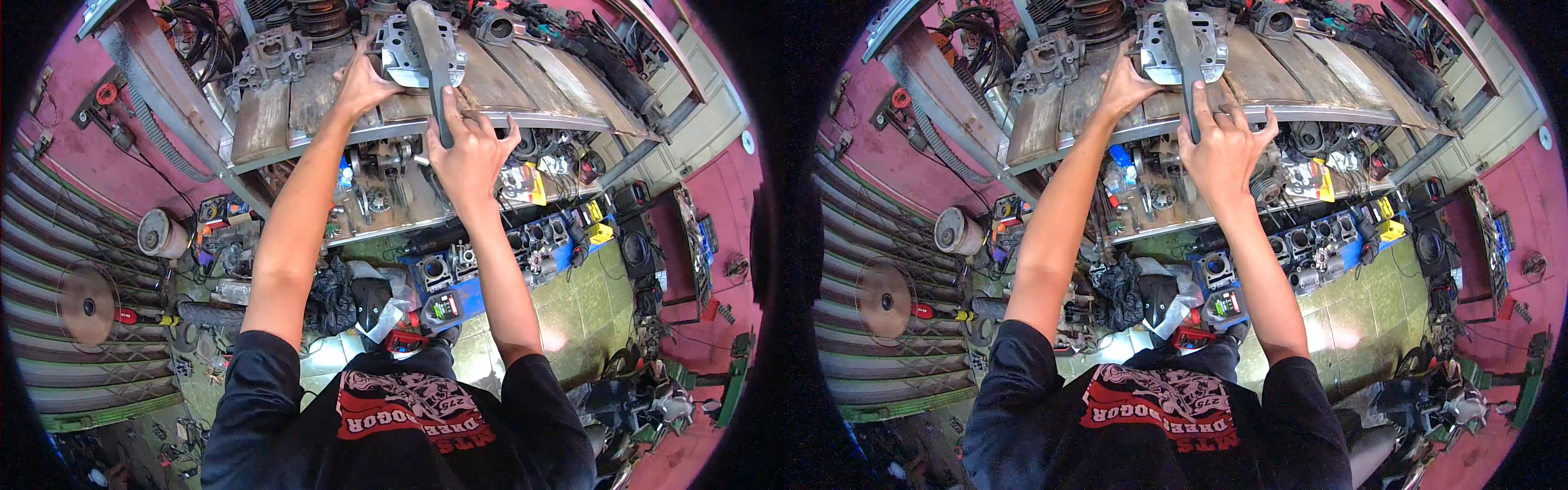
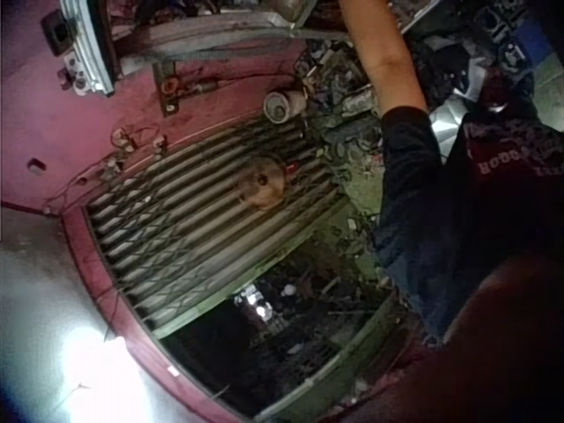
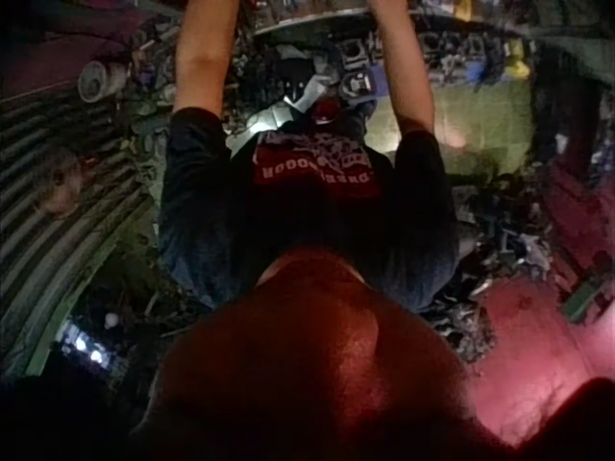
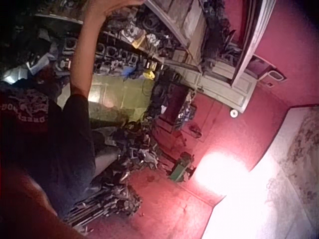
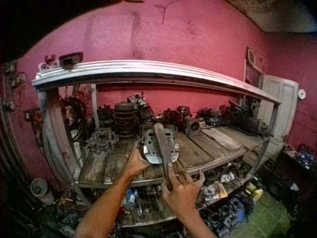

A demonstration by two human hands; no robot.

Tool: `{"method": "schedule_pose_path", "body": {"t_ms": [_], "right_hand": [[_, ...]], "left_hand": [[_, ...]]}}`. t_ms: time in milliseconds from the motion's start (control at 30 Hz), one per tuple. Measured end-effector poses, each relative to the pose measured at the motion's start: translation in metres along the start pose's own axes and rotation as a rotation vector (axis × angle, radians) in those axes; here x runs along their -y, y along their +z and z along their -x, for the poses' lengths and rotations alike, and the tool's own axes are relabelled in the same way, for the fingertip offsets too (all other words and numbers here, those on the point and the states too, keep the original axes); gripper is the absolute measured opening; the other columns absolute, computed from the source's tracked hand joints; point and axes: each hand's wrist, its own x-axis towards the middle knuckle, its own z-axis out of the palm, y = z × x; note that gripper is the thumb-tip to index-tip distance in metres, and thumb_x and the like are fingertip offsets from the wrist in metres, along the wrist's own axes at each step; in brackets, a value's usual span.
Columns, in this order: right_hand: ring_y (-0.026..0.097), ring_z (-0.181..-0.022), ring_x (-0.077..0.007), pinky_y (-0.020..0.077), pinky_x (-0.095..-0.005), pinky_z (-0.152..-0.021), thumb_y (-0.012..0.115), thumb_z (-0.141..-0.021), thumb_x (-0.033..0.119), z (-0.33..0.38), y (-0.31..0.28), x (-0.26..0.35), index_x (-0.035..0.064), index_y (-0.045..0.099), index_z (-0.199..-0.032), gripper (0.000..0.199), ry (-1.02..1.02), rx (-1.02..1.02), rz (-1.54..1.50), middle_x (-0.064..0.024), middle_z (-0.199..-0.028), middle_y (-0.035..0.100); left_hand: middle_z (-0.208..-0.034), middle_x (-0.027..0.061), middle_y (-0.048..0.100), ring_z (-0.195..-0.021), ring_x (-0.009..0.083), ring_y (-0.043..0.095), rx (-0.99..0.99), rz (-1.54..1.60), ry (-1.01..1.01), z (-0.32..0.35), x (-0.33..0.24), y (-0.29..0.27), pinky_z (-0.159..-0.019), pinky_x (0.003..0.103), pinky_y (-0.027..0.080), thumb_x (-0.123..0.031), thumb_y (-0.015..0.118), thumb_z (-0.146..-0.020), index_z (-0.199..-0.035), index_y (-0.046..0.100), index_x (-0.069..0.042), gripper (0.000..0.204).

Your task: The person files a metallic engine cylinder head on a wooden workbench using a metal file. They repeatedly rotate and reposition the part to file different edges and surfaces, then place the file down and adjust the part's position on the bench.

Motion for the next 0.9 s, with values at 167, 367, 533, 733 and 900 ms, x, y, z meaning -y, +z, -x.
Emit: {"method": "schedule_pose_path", "body": {"t_ms": [167,367,533,733,900], "right_hand": [[0.070,-0.099,-0.0239,0.0266,-0.0635,-0.108,0.077,-0.082,0.028,-0.002,0.003,0.001,0.0182,0.068,-0.134,0.054,0.015,0.019,-0.005,-0.0061,-0.078,0.075],[0.070,-0.095,-0.0221,0.0269,-0.0601,-0.109,0.076,-0.084,0.030,0.000,0.008,-0.015,0.0196,0.066,-0.137,0.054,0.051,-0.018,-0.029,-0.0046,-0.080,0.076],[0.070,-0.092,-0.0209,0.0273,-0.0585,-0.109,0.076,-0.085,0.030,-0.003,0.010,-0.013,0.0200,0.066,-0.137,0.054,0.038,-0.061,-0.042,-0.0035,-0.080,0.076],[0.070,-0.092,-0.0205,0.0271,-0.0579,-0.111,0.074,-0.086,0.030,-0.007,0.009,-0.017,0.0190,0.069,-0.134,0.050,0.040,-0.062,-0.066,-0.0046,-0.081,0.076],[0.070,-0.094,-0.0208,0.0269,-0.0584,-0.112,0.074,-0.086,0.031,-0.007,0.005,-0.017,0.0185,0.069,-0.133,0.049,0.099,-0.010,-0.084,-0.0043,-0.088,0.078]], "left_hand": [[-0.129,0.0172,0.069,-0.129,0.0339,0.060,-0.010,0.070,-0.043,-0.008,0.028,0.001,-0.112,0.054,0.035,-0.044,0.095,-0.054,-0.148,0.043,-0.006,0.115],[-0.133,0.0201,0.066,-0.130,0.0367,0.059,0.091,-0.029,-0.159,-0.010,0.010,0.003,-0.115,0.056,0.032,-0.062,0.091,-0.055,-0.149,0.043,-0.004,0.120],[-0.121,0.0174,0.072,-0.119,0.0316,0.065,-0.021,-0.097,-0.190,-0.010,0.015,0.004,-0.112,0.047,0.038,-0.057,0.090,-0.064,-0.127,0.062,-0.002,0.089],[-0.123,0.0194,0.071,-0.120,0.0339,0.064,0.011,-0.080,-0.222,-0.010,0.012,0.005,-0.113,0.049,0.036,-0.064,0.085,-0.065,-0.129,0.061,0.000,0.093],[-0.123,0.0211,0.070,-0.123,0.0368,0.062,0.010,-0.090,-0.242,-0.013,0.006,0.004,-0.115,0.059,0.026,-0.071,0.081,-0.064,-0.131,0.060,0.000,0.099]]}}
